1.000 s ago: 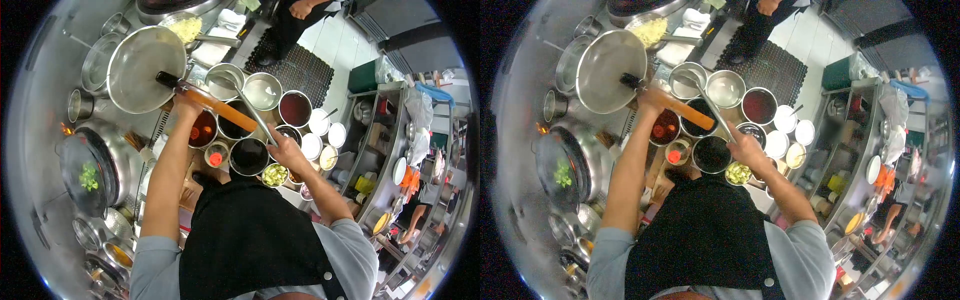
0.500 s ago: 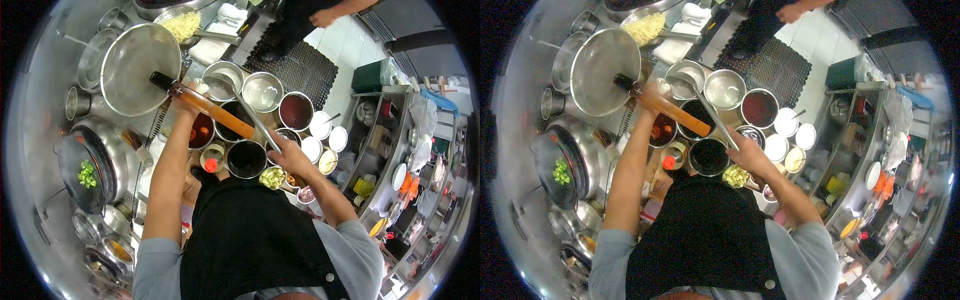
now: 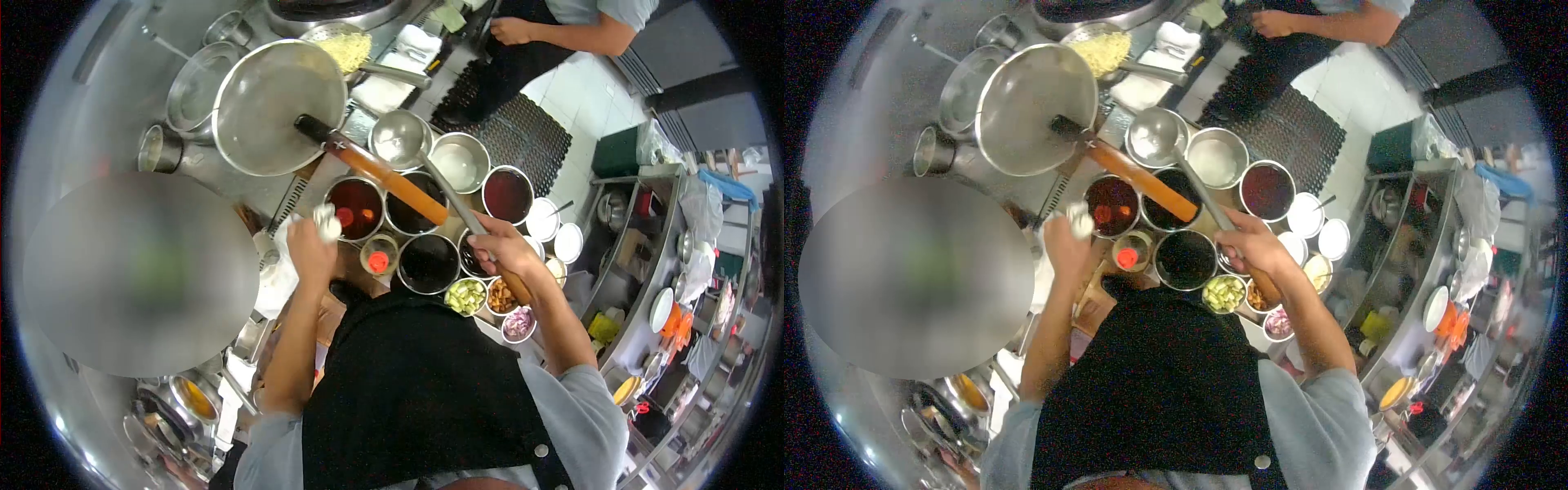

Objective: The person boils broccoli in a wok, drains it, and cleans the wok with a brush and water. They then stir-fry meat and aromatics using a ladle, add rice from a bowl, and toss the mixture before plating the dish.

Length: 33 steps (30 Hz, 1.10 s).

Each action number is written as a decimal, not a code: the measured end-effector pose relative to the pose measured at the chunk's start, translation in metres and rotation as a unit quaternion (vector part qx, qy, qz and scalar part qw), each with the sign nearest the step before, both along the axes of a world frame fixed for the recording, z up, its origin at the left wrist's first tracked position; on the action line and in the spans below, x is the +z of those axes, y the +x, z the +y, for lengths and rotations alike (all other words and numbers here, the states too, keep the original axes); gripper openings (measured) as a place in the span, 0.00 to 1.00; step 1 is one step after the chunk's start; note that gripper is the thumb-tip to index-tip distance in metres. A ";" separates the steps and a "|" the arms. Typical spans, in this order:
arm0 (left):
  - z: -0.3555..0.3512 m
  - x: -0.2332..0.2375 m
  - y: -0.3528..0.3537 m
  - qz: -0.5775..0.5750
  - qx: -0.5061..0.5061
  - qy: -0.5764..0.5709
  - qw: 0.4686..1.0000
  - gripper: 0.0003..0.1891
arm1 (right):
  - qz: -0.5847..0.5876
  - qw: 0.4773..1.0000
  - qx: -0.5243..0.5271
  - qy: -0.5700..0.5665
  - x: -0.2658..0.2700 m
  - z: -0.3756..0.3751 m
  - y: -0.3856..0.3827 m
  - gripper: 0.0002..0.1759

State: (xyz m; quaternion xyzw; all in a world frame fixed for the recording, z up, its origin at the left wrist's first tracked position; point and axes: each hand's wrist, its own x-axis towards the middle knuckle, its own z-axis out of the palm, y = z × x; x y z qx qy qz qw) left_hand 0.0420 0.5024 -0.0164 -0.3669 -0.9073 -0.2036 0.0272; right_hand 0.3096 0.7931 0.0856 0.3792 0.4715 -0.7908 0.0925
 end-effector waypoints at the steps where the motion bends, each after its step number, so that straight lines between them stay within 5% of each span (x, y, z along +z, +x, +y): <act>1: -0.026 0.003 0.013 -0.032 0.008 0.034 0.999 0.18 | 0.009 1.000 -0.013 -0.012 0.014 -0.004 -0.001 0.38; 4: -0.100 0.010 0.053 -0.169 0.098 0.102 0.976 0.21 | 0.018 0.999 -0.022 0.018 0.061 -0.020 -0.010 0.39; 6: -0.152 0.014 0.072 -0.288 0.192 0.026 0.938 0.24 | 0.022 0.997 -0.024 0.076 0.088 -0.037 -0.017 0.40; 12: -0.290 -0.030 0.116 -0.224 0.259 0.045 0.938 0.26 | 0.074 0.994 0.010 0.082 0.148 -0.101 -0.049 0.39; 13: -0.299 -0.009 0.114 -0.316 0.302 0.107 0.893 0.26 | 0.078 0.995 0.005 0.058 0.152 -0.121 -0.060 0.37; 20: -0.427 -0.032 0.087 -0.287 0.394 0.196 0.851 0.25 | 0.116 0.975 0.087 -0.172 0.113 -0.283 -0.173 0.26; 22: -0.441 -0.002 0.067 -0.321 0.470 0.284 0.772 0.25 | 0.105 0.967 0.120 -0.197 0.083 -0.328 -0.216 0.28; 24: -0.467 0.002 0.044 -0.375 0.450 0.409 0.700 0.22 | 0.111 0.970 0.190 -0.105 0.070 -0.380 -0.260 0.23; 30: -0.506 0.017 -0.032 -0.492 0.388 0.621 0.472 0.28 | 0.153 0.895 0.372 0.193 0.013 -0.485 -0.366 0.35; 33: -0.509 0.037 -0.072 -0.492 0.399 0.628 0.453 0.32 | 0.182 0.853 0.372 0.317 -0.016 -0.511 -0.373 0.43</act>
